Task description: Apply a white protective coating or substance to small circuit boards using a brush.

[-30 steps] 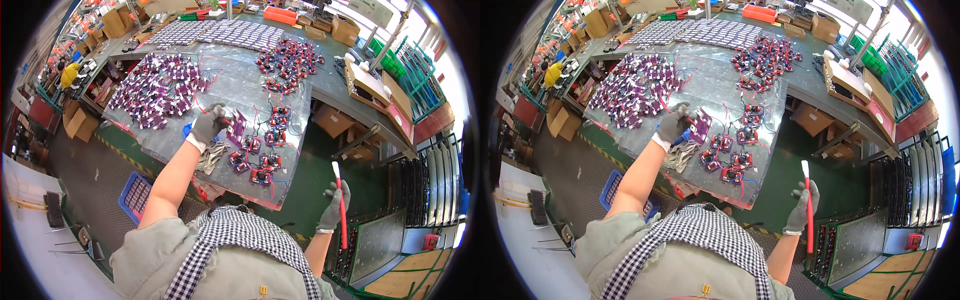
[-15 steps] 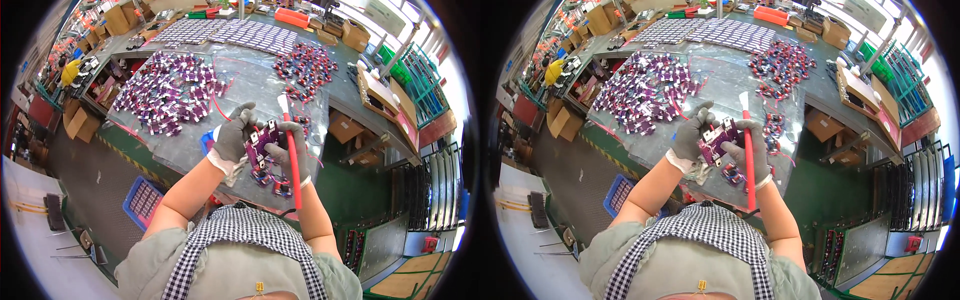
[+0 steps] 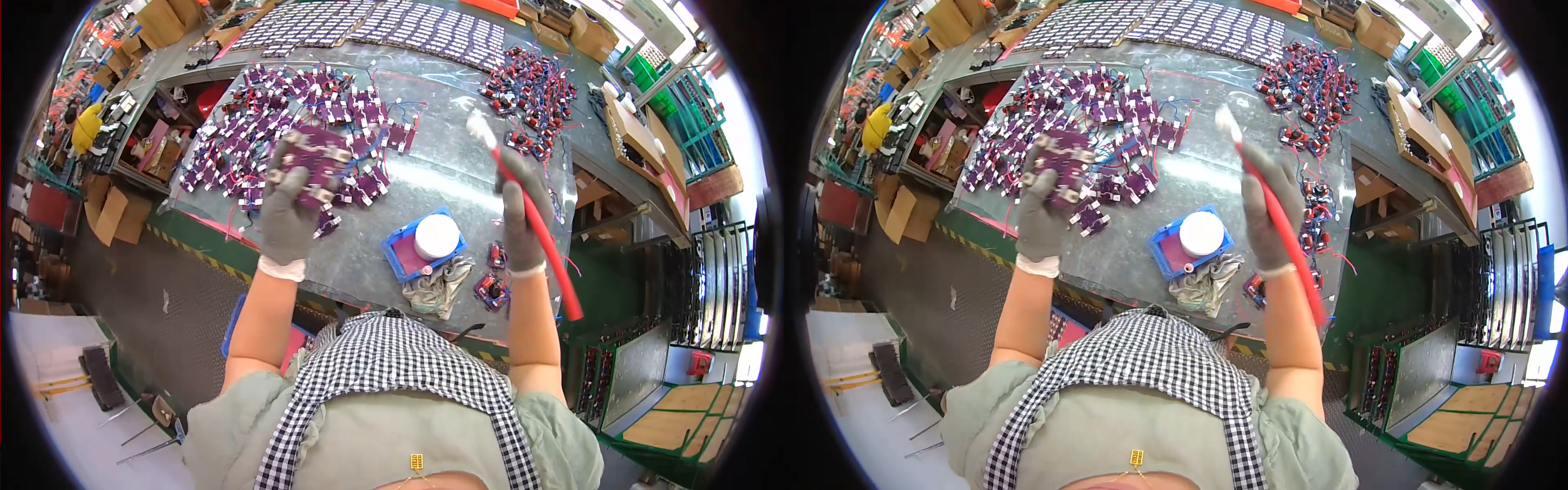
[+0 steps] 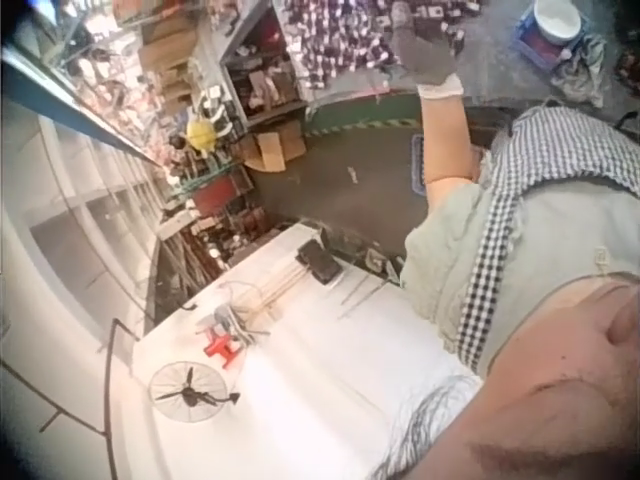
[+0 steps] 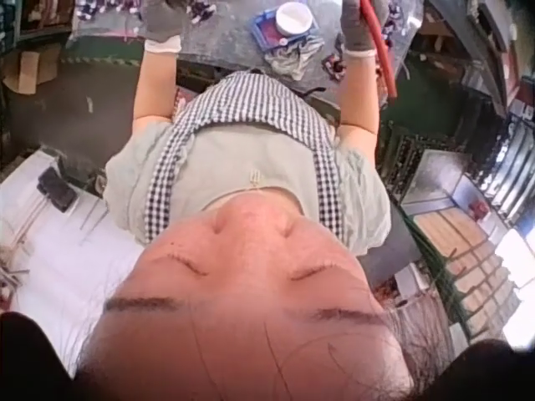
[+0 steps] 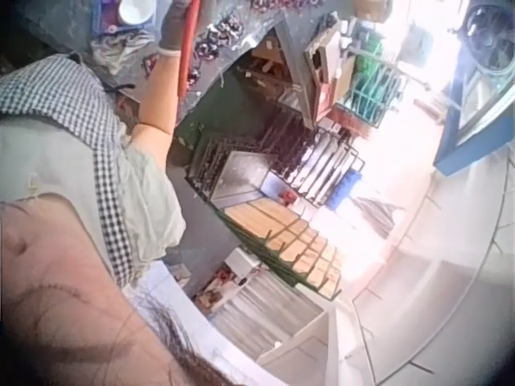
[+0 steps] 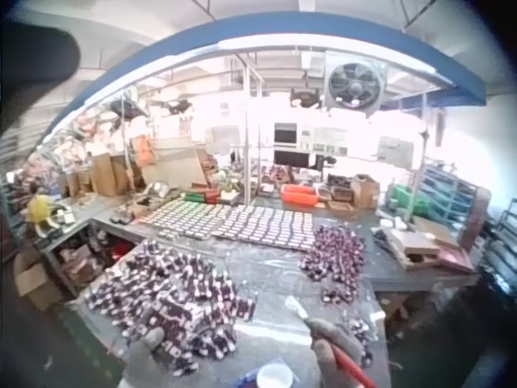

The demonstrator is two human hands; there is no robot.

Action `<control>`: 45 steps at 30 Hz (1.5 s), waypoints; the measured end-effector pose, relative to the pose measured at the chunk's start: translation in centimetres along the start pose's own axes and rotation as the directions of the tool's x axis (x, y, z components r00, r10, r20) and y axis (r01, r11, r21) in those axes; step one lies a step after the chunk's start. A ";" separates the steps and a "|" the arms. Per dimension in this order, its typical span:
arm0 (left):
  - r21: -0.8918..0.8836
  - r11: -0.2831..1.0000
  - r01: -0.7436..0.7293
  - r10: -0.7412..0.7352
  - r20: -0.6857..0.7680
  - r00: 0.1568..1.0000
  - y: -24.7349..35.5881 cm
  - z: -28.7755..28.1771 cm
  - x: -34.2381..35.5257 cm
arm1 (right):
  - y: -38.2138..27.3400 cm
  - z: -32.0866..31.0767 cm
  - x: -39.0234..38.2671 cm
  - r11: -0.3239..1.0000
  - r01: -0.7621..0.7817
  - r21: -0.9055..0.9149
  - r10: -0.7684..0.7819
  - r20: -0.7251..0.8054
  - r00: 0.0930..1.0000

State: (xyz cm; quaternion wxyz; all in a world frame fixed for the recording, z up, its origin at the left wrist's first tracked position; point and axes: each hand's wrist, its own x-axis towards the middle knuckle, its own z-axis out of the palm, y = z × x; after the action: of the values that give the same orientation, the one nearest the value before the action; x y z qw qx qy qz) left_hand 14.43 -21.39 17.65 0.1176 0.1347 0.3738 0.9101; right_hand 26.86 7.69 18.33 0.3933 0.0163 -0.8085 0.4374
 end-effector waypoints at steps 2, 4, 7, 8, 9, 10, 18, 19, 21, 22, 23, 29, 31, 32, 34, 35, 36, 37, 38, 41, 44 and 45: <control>-0.190 0.982 -0.007 -0.017 -0.125 0.992 1.2 -4.4 0.5 | 1.1 -0.6 -2.9 0.966 -0.259 0.002 0.256 0.141 0.956; -0.166 0.985 -0.040 0.019 -0.124 0.992 2.0 -6.1 0.6 | 3.4 -0.3 -6.1 0.970 -0.181 -0.161 0.213 0.216 0.953; -0.172 0.981 -0.084 0.077 -0.049 0.996 1.5 -8.6 0.3 | 6.5 1.1 -9.1 0.981 -0.063 -0.186 0.135 0.403 0.905; -0.075 0.993 -0.095 0.091 -0.045 0.995 1.0 -9.0 0.1 | 7.3 1.5 -9.2 0.981 -0.061 -0.186 0.134 0.407 0.904; 0.027 0.994 -0.104 0.105 -0.044 0.993 0.5 -9.4 -0.4 | 7.8 2.3 -8.9 0.968 0.071 -0.241 0.060 0.497 0.866; -0.002 0.995 -0.098 0.097 -0.072 0.993 -0.1 -9.2 -0.7 | 8.3 2.7 -8.6 0.937 0.206 -0.283 -0.003 0.582 0.813; -0.187 0.981 0.045 -0.090 -0.241 0.966 -3.3 -5.8 -3.7 | 8.8 1.4 -8.4 0.742 0.573 -0.347 -0.178 0.722 0.668; -0.182 0.983 0.037 -0.082 -0.244 0.966 -3.7 -5.6 -3.9 | 8.3 0.8 -8.2 0.742 0.577 -0.340 -0.188 0.722 0.666; -0.070 0.996 0.048 -0.060 -0.182 0.981 -4.8 -4.5 -4.3 | 7.4 0.0 -7.8 0.921 0.267 -0.285 -0.085 0.522 0.849; -0.023 0.999 0.040 -0.044 -0.214 0.976 -5.0 -2.6 -4.4 | 5.5 -0.3 -6.9 0.964 0.100 -0.246 0.010 0.410 0.912; -0.017 0.999 0.034 -0.037 -0.215 0.976 -5.3 -1.6 -4.7 | 4.1 0.0 -6.2 0.966 0.102 -0.239 0.005 0.409 0.912; 0.188 0.982 0.019 0.012 -0.162 0.987 -5.8 3.2 -5.8 | -2.9 0.7 -3.4 0.906 -0.221 0.360 0.144 0.228 0.963; 0.208 0.978 0.020 0.014 -0.161 0.987 -5.3 4.2 -6.4 | -3.3 1.5 -3.1 0.922 -0.158 0.354 0.101 0.173 0.980; 0.200 0.979 0.029 0.004 -0.160 0.987 -5.0 4.7 -6.7 | -3.6 1.6 -2.9 0.926 -0.145 0.349 0.085 0.179 0.980; 0.193 0.981 0.032 0.000 -0.164 0.986 -4.7 5.0 -7.1 | -3.8 1.7 -2.9 0.928 -0.130 0.349 0.066 0.190 0.980; 0.174 0.985 0.007 0.019 -0.146 0.989 -4.6 4.9 -7.4 | -3.7 1.6 -3.1 0.949 -0.098 0.298 0.041 0.191 0.981; 0.152 0.988 -0.018 0.038 -0.129 0.991 -4.5 4.8 -7.4 | -3.5 1.6 -3.1 0.967 -0.066 0.245 0.018 0.195 0.981; 0.152 0.988 -0.020 0.040 -0.132 0.990 -4.4 4.6 -7.3 | -3.5 1.5 -3.0 0.967 -0.066 0.247 0.016 0.198 0.980; 0.130 0.991 -0.010 0.029 -0.147 0.989 -4.3 4.4 -7.2 | -3.5 1.4 -3.0 0.971 -0.069 0.229 0.024 0.194 0.981; 0.070 0.996 -0.046 0.059 -0.195 0.979 -4.4 3.6 -7.2 | -4.4 1.4 -3.3 0.956 -0.076 0.283 0.018 0.204 0.979; 0.016 0.996 -0.087 0.088 -0.226 0.970 -4.5 3.3 -7.2 | -4.8 2.0 -4.0 0.916 -0.082 0.393 -0.018 0.244 0.970; -0.004 0.997 -0.083 0.080 -0.224 0.971 -4.5 3.3 -7.2 | -4.7 2.4 -4.3 0.899 -0.080 0.430 -0.044 0.270 0.962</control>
State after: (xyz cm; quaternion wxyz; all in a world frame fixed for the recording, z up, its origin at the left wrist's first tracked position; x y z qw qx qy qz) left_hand 22.76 -18.38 15.52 0.0384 0.0459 0.3726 0.9261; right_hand 30.04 1.66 18.06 0.2601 0.1569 -0.7363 0.6046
